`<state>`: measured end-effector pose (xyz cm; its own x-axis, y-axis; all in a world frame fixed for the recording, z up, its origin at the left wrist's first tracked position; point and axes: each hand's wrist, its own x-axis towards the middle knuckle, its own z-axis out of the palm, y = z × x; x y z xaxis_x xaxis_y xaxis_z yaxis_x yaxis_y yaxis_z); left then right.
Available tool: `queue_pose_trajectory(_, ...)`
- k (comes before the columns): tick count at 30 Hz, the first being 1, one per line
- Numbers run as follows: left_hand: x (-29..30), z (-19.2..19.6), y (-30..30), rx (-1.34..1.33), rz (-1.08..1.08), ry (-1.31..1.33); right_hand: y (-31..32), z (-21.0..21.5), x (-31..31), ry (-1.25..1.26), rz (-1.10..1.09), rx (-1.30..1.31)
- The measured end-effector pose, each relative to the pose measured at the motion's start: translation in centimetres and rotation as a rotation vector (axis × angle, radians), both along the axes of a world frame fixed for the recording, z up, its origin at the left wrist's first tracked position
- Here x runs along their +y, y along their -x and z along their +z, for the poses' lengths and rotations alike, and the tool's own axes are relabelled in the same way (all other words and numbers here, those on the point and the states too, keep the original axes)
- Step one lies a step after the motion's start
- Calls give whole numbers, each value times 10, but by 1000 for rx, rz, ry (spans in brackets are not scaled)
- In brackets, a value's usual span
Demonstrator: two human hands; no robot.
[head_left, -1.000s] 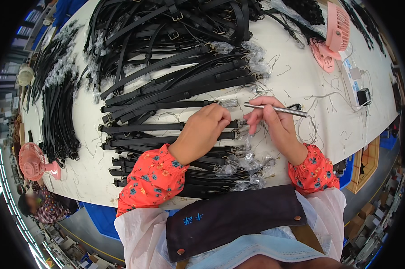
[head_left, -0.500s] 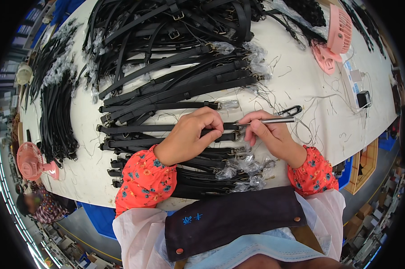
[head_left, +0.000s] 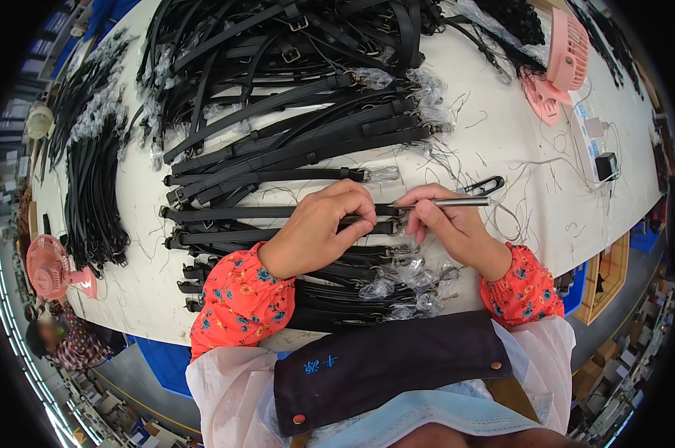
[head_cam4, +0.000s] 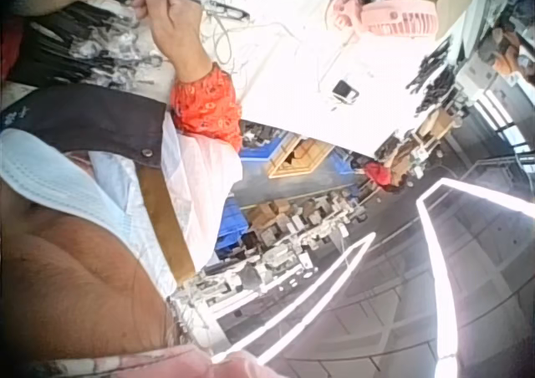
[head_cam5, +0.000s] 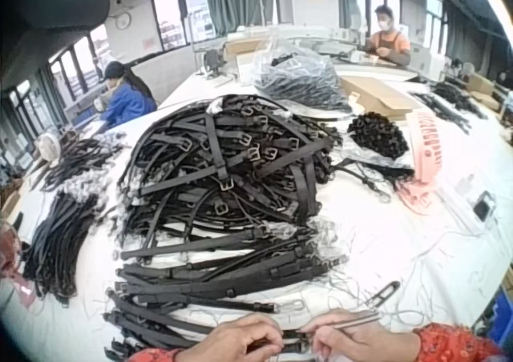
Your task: The person sits at a workbench in a factory setting, sewing black leather belts by hand. Using a needle and thread, they stitch the ends of the belts to secure the metal buckles. The person handles the belts one at a time, pulling the needle through the material repeatedly to complete the stitching.
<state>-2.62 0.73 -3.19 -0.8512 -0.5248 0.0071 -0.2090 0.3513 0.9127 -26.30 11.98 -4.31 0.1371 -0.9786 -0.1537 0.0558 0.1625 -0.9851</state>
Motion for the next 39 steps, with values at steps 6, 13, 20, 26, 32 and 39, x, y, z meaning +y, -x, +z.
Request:
queue_pose_trajectory(6,-1,3,-1,2,5,-68,1,-1,0,4,9,15)
queue_pose_trajectory(13,-5,5,-3,-25,180,362,1,-1,-1,78,5,-5)
queue_pose_trajectory(20,16,-4,12,-96,101,604,0,-2,1,63,-40,-26)
queue_pose_trajectory(26,29,9,29,-350,36,919,1,-4,0,61,-57,-36)
queue_pose_trajectory(32,32,10,35,-377,-35,1018,2,-3,0,80,-67,-53)
queue_pose_trajectory(39,8,-9,17,-82,92,467,3,-1,0,17,-20,-34)
